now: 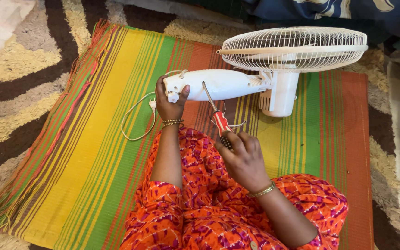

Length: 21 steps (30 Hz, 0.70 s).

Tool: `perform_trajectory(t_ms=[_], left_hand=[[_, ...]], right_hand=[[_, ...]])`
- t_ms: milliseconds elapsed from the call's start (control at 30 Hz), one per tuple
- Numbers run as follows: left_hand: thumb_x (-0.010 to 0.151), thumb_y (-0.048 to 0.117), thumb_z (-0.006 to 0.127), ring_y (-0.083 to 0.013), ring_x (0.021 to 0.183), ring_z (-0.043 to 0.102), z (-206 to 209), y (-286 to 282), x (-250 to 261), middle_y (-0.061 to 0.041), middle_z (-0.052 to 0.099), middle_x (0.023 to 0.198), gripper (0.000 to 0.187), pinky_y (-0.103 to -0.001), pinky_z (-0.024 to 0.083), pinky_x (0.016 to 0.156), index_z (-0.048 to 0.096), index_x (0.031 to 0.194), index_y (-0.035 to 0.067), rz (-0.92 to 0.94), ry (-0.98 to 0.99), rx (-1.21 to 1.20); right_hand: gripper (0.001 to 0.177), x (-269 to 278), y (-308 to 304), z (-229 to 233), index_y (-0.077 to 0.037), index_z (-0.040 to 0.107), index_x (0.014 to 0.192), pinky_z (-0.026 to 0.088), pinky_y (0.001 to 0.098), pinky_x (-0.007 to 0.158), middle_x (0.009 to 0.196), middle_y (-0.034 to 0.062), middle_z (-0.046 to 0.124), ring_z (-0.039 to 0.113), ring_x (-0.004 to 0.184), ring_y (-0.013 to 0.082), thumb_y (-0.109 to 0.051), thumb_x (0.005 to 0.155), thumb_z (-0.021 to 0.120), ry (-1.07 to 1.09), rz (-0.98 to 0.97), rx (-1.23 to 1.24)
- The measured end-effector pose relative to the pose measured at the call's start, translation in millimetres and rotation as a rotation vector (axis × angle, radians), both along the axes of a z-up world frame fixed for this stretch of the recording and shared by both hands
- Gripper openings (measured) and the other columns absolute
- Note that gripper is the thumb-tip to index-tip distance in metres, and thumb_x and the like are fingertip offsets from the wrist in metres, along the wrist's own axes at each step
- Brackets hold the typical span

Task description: The person sits on a mat and uses a screwdriver to loosen screws on the base of a white table fan. They then wrap the fan's power cord around the base multiple times and secure it, finishing by adjusting the fan head.

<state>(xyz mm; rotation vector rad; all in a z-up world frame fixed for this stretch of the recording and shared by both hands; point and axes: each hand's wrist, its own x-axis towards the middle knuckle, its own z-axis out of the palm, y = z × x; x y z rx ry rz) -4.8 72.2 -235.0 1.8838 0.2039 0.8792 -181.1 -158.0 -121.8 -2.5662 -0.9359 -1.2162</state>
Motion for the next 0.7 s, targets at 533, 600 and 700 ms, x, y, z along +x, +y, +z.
perform_trajectory(t_ms=[533,600,700], left_hand=[[0.075,0.063,0.084,-0.0336,0.119,0.068,1.7,0.8,-2.9,-0.016,0.062,0.133,0.089,-0.044,0.061,0.093,0.051,0.142,0.014,-0.015,-0.017,-0.034],[0.075,0.064,0.083,-0.0332,0.118,0.069,0.6,0.7,-1.9,-0.016,0.062,0.133,0.088,-0.044,0.062,0.092,0.052,0.141,0.014,-0.007,0.011,-0.030],[0.074,0.067,0.081,-0.0333,0.117,0.069,-0.3,1.0,-0.7,-0.016,0.062,0.133,0.091,-0.044,0.062,0.090,0.051,0.142,0.014,0.003,-0.003,-0.010]], right_hand=[[0.067,-0.7,-3.8,-30.0,-0.008,0.051,0.141,0.057,0.0433,0.082,0.129,0.0207,0.054,0.059,0.106,0.0304,-0.043,0.087,0.069,0.217,-0.073,0.117],[0.071,0.1,-4.4,-23.8,-0.008,0.049,0.142,0.057,0.0416,0.076,0.125,0.0201,0.058,0.062,0.096,0.0283,-0.047,0.086,0.070,0.494,-0.191,0.167],[0.053,1.5,-5.5,-18.5,-0.017,0.054,0.143,0.058,0.0359,0.065,0.115,0.0116,0.067,0.067,0.079,0.0203,-0.034,0.094,0.068,0.799,-0.295,0.125]])
